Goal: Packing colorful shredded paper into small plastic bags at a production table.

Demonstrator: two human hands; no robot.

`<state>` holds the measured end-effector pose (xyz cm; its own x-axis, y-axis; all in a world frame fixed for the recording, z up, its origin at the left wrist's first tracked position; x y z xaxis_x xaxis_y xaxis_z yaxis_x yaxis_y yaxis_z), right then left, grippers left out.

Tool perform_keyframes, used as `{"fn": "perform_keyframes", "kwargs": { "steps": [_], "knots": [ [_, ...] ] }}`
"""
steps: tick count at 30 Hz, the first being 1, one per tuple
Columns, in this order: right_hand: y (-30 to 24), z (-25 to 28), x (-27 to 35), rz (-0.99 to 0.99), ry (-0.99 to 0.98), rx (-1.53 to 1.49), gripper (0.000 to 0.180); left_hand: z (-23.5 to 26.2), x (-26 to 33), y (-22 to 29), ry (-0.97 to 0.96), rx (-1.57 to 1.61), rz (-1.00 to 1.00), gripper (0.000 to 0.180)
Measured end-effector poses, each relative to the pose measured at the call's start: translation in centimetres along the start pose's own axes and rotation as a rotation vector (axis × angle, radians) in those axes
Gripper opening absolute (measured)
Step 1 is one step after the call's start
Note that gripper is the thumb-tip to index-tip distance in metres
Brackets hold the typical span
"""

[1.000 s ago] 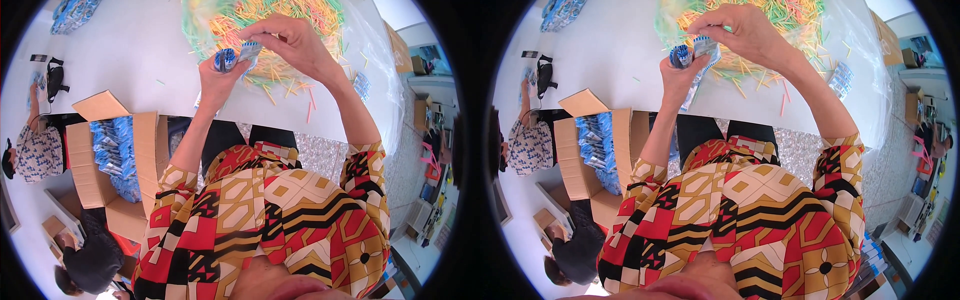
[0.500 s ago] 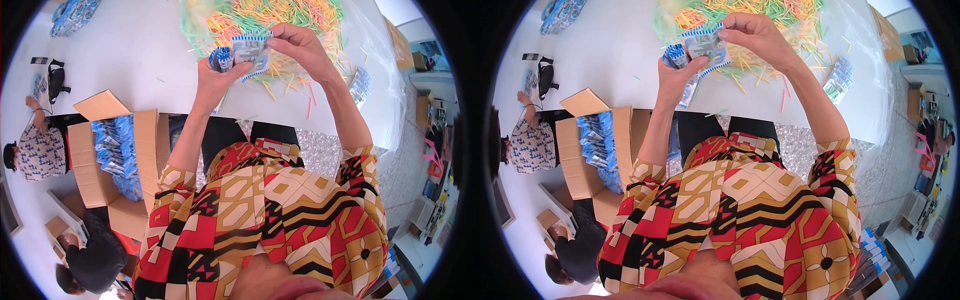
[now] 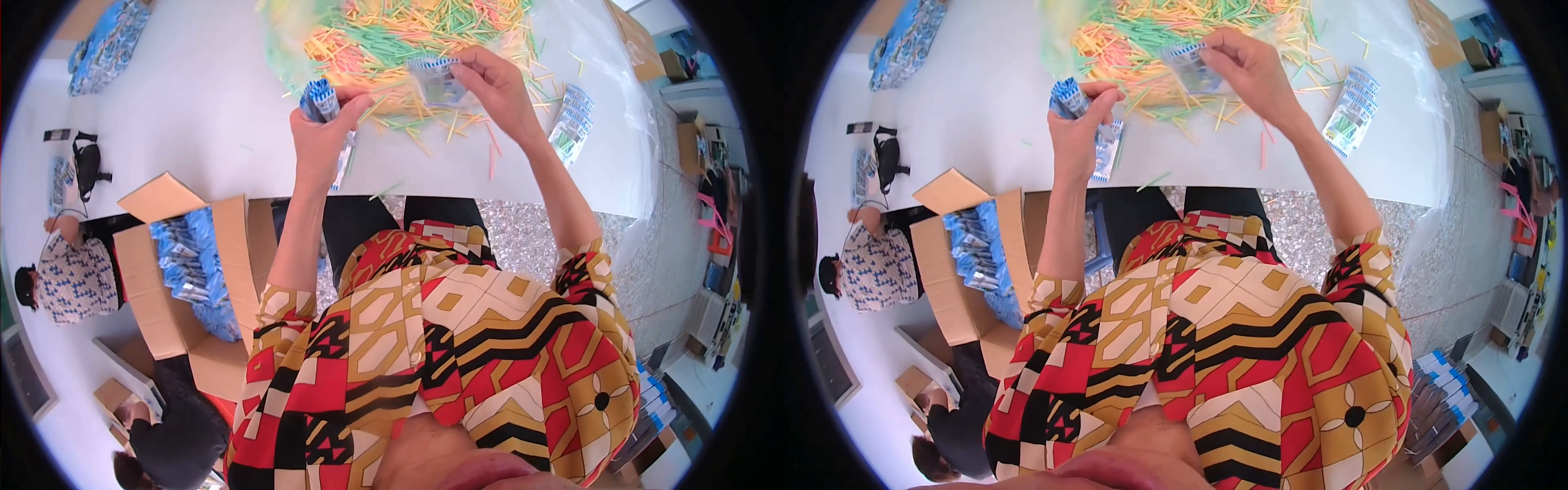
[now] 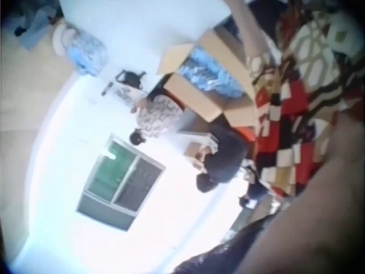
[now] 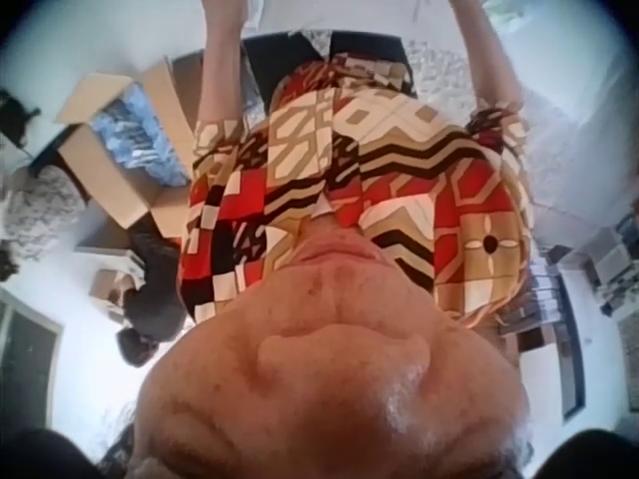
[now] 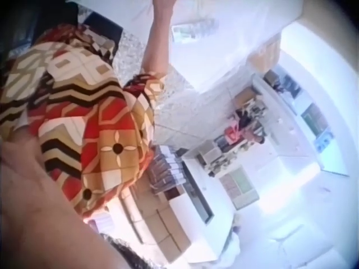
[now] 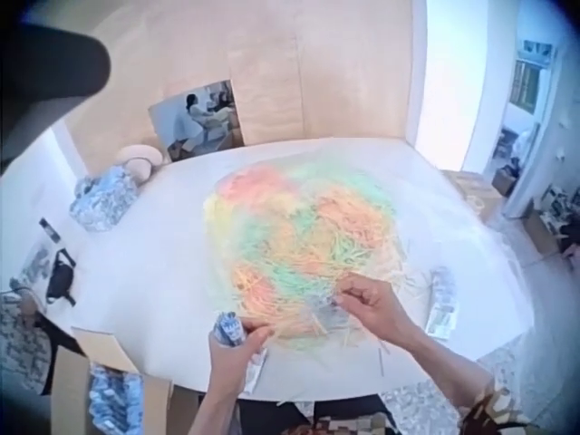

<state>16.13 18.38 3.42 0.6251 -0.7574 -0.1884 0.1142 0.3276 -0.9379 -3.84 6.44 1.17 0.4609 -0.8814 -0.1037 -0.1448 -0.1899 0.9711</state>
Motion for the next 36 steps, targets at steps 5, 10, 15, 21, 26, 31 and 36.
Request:
{"fn": "perform_keyframes", "kwargs": {
  "steps": [5, 10, 15, 21, 26, 31, 36],
  "knots": [
    [2.7, 1.6, 1.8, -0.035, 0.065, -0.035, 0.013, -1.1, 0.3, -0.1, -0.065, -0.026, 0.024, 0.016],
    [4.2, 3.8, 4.7, -0.262, 0.181, -0.221, 0.016, -2.4, 0.0, -0.2, -0.111, -0.023, 0.036, 0.014],
    [7.1, 8.8, 9.2, -0.287, 0.436, -0.237, 0.017, -3.4, 0.6, -1.4, -0.176, -0.049, 0.107, 0.016],
    [12.6, 13.9, 15.3, -0.413, 0.715, 0.053, 0.017, -4.1, 2.2, -5.1, -0.339, 0.237, 0.372, 0.030],
    [13.9, 14.6, 14.5, -0.241, 0.793, 0.420, 0.021, -4.6, 2.9, -3.9, -0.379, 0.520, 0.592, 0.034],
    [9.6, 14.2, 13.4, -0.157, 0.899, 0.744, 0.029, -4.5, 2.8, -2.5, -0.276, 0.469, 0.539, 0.023],
    [4.3, 7.1, 8.2, -0.071, 0.470, 0.298, 0.023, -4.0, 2.8, -2.0, -0.198, 0.217, 0.313, 0.021]
  ]
}}
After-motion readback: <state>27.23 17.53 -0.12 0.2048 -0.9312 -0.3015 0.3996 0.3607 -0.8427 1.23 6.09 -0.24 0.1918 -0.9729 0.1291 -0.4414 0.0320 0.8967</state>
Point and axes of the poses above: each hand's wrist, its own x-axis away from the middle knuckle, its own z-axis out of the back of the hand, y = z × x, the point moved 4 cm from there along -x, towards the middle knuckle, and after that the axes turned 3 degrees about -z, right-handed, at the moved point
